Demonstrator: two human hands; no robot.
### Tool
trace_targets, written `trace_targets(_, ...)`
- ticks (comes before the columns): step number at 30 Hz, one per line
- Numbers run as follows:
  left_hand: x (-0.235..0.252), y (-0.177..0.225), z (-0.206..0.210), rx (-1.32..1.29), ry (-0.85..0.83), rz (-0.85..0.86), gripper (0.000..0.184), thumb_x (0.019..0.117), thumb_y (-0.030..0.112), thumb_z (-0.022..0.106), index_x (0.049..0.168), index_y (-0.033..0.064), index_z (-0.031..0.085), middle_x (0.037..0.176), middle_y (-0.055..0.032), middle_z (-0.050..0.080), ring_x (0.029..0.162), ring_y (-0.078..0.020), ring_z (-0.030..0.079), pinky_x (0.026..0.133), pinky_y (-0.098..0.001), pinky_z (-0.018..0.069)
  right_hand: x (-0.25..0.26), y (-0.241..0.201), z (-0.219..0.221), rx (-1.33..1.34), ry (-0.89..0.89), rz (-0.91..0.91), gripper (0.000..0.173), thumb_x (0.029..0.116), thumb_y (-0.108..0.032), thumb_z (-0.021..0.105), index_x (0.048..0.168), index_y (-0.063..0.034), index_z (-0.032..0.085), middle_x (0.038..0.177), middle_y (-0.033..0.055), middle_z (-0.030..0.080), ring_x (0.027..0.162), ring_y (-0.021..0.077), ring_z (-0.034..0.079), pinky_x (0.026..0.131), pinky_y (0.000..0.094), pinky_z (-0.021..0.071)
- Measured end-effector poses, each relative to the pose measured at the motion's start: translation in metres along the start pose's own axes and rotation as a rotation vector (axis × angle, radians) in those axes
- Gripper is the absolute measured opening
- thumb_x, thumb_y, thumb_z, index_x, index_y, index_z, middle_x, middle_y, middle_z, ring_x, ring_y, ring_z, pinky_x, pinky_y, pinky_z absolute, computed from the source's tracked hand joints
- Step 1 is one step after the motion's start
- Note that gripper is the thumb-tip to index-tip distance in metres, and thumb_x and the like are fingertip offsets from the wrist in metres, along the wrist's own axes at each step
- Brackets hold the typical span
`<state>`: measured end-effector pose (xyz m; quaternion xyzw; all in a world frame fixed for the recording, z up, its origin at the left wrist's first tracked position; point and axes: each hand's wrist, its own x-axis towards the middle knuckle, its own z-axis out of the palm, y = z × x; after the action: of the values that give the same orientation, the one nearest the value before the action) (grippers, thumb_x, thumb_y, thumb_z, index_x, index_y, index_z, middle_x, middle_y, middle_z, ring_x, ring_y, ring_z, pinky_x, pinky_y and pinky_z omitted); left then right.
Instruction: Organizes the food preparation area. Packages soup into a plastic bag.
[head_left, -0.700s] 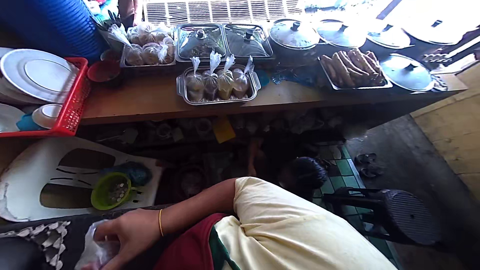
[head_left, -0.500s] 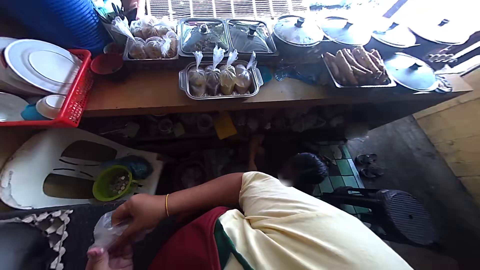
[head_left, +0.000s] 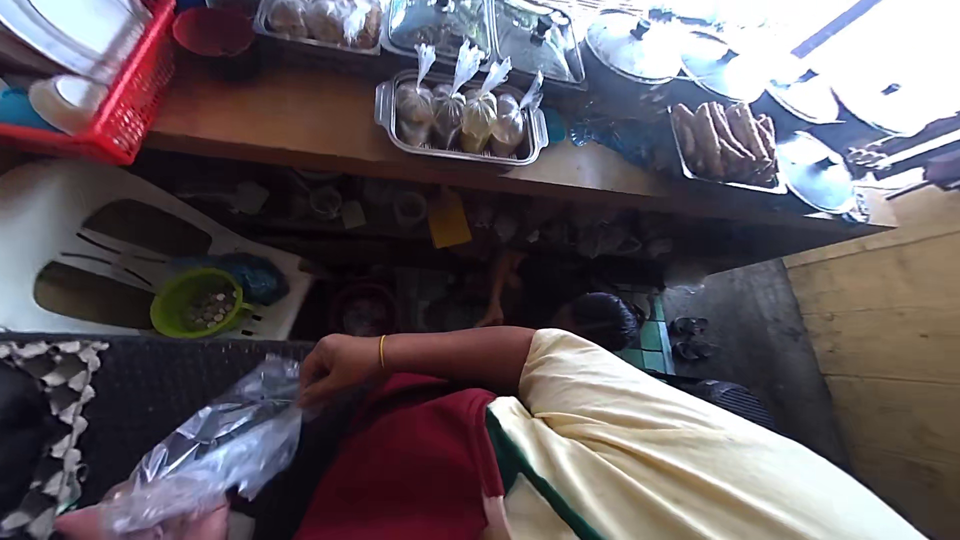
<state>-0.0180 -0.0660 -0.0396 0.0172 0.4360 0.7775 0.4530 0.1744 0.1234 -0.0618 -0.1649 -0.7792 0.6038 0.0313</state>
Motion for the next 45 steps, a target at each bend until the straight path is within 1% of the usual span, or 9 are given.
trace_targets(3,0.005,0.004,-0.044,0.36,0.189,0.131,0.046,0.1138,0.033,0.021,0.087,0.0176,0.055,0.056,0.0098,0.051,0.046,0.0013,0.05,0.044,-0.0149,0.045,-0.028,0.024,0.019,-0.239,0.009,0.283,0.026,0.1013,-0.019,0.064,0.113,0.0039,0.071,0.108,0.0208,0.072,0.105,0.0335,0.069,0.096,0.0546,0.0515)
trace_targets(5,0.012,0.003,-0.076,0.792,0.22,0.219,0.017,0.1106,0.022,0.042,0.103,0.0105,0.053,0.076,0.0095,0.051,0.064,0.0028,0.052,0.062,-0.0156,0.0475,-0.058,0.037,0.031,-0.268,-0.015,0.474,0.033,0.102,-0.023,0.063,0.126,0.0004,0.066,0.121,0.0214,0.069,0.118,0.0366,0.065,0.104,0.0591,0.048)
trace_targets(8,0.035,-0.009,-0.097,1.1,0.104,0.272,0.028,0.105,0.032,0.058,0.104,0.0038,0.059,0.085,0.0051,0.054,0.076,-0.0014,0.055,0.074,-0.0238,0.0507,-0.112,0.044,0.041,-0.222,-0.013,0.615,0.039,0.1036,-0.026,0.062,0.132,0.0016,0.063,0.126,0.0229,0.067,0.121,0.0371,0.064,0.107,0.0574,0.0466)
trace_targets(14,0.053,-0.064,0.013,1.082,-0.323,0.319,0.026,0.1044,0.03,0.056,0.114,0.0054,0.056,0.086,0.0091,0.053,0.069,0.0049,0.053,0.064,-0.0157,0.0484,-0.201,0.043,0.046,-0.182,0.205,0.818,0.04,0.1067,-0.029,0.055,0.133,0.0002,0.063,0.123,0.0226,0.068,0.117,0.0365,0.065,0.105,0.0563,0.0478)
trace_targets(17,0.04,-0.102,0.073,1.306,-0.672,0.448,0.041,0.1035,0.029,0.058,0.122,-0.0076,0.057,0.1,-0.0117,0.062,0.082,-0.0059,0.06,0.075,-0.0238,0.0524,-0.239,0.041,0.05,-0.251,0.27,0.903,0.04,0.1071,-0.03,0.054,0.135,-0.0033,0.062,0.128,0.0217,0.066,0.122,0.0381,0.063,0.104,0.0594,0.0469)
trace_targets(21,-0.004,-0.16,0.134,1.712,-1.042,0.213,0.042,0.1021,0.033,0.062,0.127,-0.0019,0.065,0.118,-0.029,0.065,0.108,-0.046,0.064,0.092,-0.0681,0.048,-0.321,0.061,0.083,-0.144,0.41,0.922,0.038,0.1058,-0.03,0.056,0.133,-0.0033,0.064,0.13,0.0212,0.065,0.122,0.0375,0.063,0.105,0.0594,0.0485)
trace_targets(29,-0.188,-0.323,0.203,1.094,-1.728,-0.556,0.044,0.0962,0.035,0.067,0.13,0.0077,0.062,0.099,0.0026,0.068,0.079,-0.0031,0.064,0.071,-0.0217,0.0556,-0.552,0.13,0.166,0.182,0.586,1.349,0.049,0.1048,-0.038,0.057,0.139,-0.0032,0.059,0.135,0.0253,0.062,0.127,0.043,0.059,0.107,0.064,0.0445)
trace_targets(38,-0.374,-0.532,0.28,1.217,-1.77,-0.395,0.058,0.0916,0.035,0.075,0.137,0.0029,0.057,0.099,-0.0051,0.067,0.086,-0.0097,0.062,0.082,-0.0294,0.0535,-0.852,0.18,0.219,0.289,1.001,1.512,0.048,0.1081,-0.039,0.051,0.134,-0.0001,0.063,0.126,0.0257,0.068,0.123,0.0415,0.063,0.108,0.0614,0.0453)
trace_targets(45,-0.376,-0.602,0.346,1.123,-1.424,-0.054,0.062,0.0823,0.026,0.086,0.134,0.0046,0.06,0.115,-0.0114,0.066,0.089,-0.0173,0.064,0.073,-0.035,0.0556,-0.922,0.193,0.173,0.716,1.563,1.006,0.05,0.1135,-0.036,0.035,0.139,0.0019,0.055,0.122,0.0206,0.068,0.104,0.0289,0.069,0.087,0.0467,0.056)
